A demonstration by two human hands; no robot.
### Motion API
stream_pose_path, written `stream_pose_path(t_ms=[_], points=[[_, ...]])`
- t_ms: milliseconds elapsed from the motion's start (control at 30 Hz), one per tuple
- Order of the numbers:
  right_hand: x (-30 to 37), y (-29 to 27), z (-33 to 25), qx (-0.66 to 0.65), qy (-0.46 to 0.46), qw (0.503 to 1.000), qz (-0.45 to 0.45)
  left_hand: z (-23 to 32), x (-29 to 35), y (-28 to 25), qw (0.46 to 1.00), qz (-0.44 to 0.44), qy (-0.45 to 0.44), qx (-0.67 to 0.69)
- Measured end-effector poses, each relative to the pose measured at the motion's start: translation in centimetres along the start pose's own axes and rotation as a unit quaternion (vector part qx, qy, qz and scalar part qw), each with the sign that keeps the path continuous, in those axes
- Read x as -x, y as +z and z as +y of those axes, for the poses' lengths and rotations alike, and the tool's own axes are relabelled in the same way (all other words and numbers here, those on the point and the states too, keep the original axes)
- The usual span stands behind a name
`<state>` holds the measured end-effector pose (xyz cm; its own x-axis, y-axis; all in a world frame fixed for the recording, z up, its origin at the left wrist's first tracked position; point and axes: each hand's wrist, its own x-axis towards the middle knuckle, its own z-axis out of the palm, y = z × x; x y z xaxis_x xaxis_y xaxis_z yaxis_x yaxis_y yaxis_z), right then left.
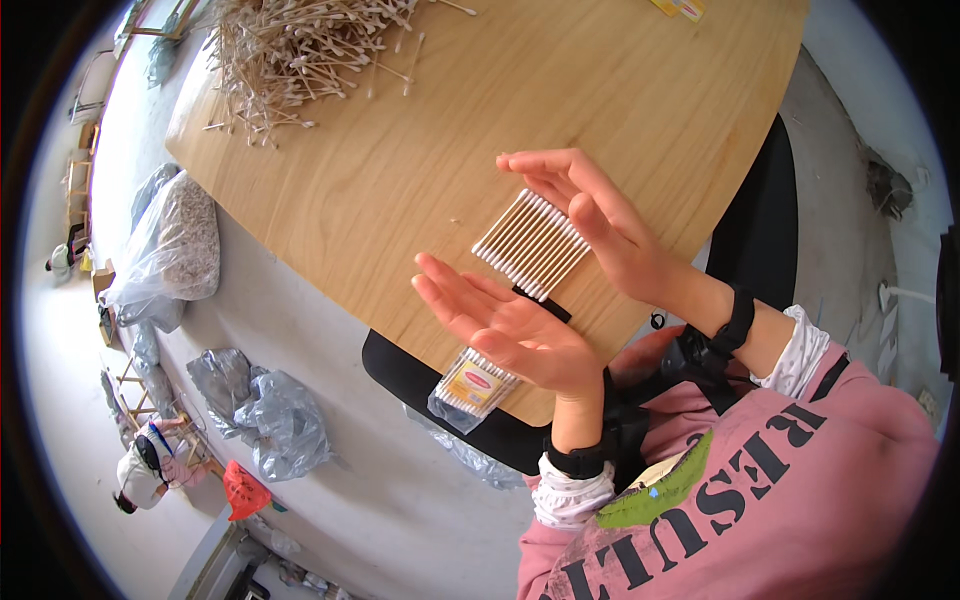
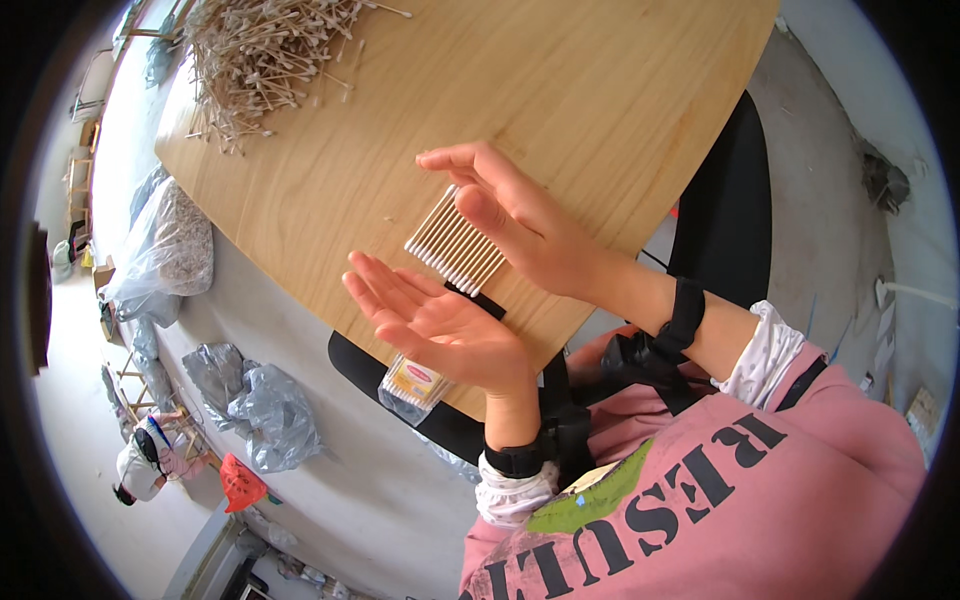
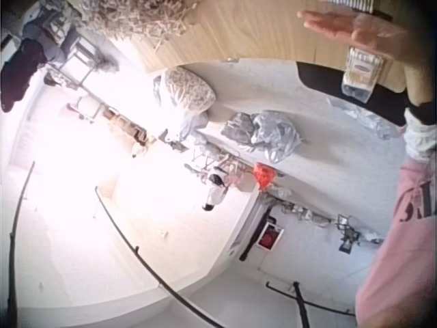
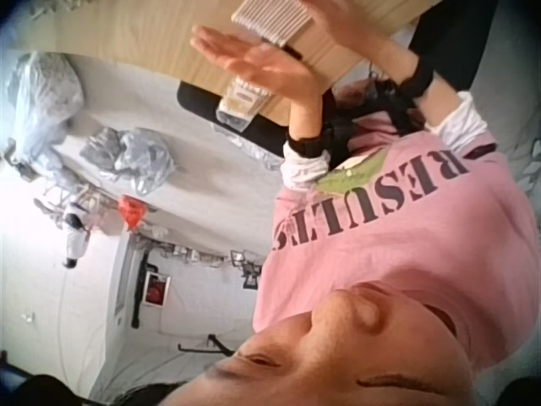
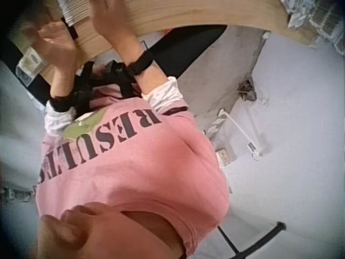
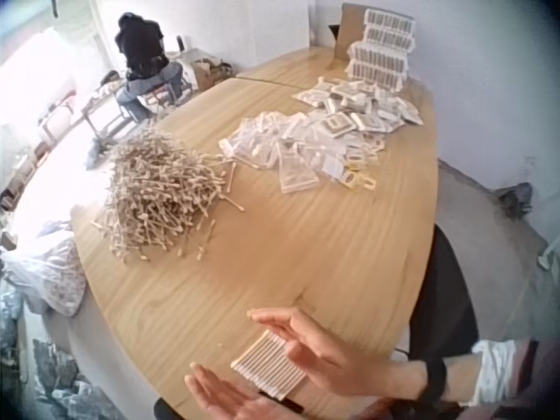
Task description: The recorder counts cotton swabs and packs them into small plastic bags at a table.
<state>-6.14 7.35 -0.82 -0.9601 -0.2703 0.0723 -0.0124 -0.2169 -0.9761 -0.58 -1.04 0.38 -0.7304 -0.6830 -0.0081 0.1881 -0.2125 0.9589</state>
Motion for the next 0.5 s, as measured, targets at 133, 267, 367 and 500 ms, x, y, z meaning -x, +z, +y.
stream_pose_path(t_ms=[133,267,367,500], points=[[-1.0,-0.3,0.0,0.007,-0.005,1.000,0.007,0.1,-1.2,-0.4,0.999,-0.035,-0.008,0.004],[-1.1,0.3,-0.2,-0.019,0.011,1.000,-0.014,0.0,-1.3,0.3,0.999,-0.031,-0.021,0.019],[-1.1,0.1,-0.3,-0.007,0.013,1.000,-0.012,0.0,-0.9,0.7,0.999,-0.026,-0.031,0.030],[-0.8,-0.3,-0.4,-0.004,0.016,1.000,-0.004,0.2,-0.5,0.7,0.999,-0.040,-0.029,0.017]])
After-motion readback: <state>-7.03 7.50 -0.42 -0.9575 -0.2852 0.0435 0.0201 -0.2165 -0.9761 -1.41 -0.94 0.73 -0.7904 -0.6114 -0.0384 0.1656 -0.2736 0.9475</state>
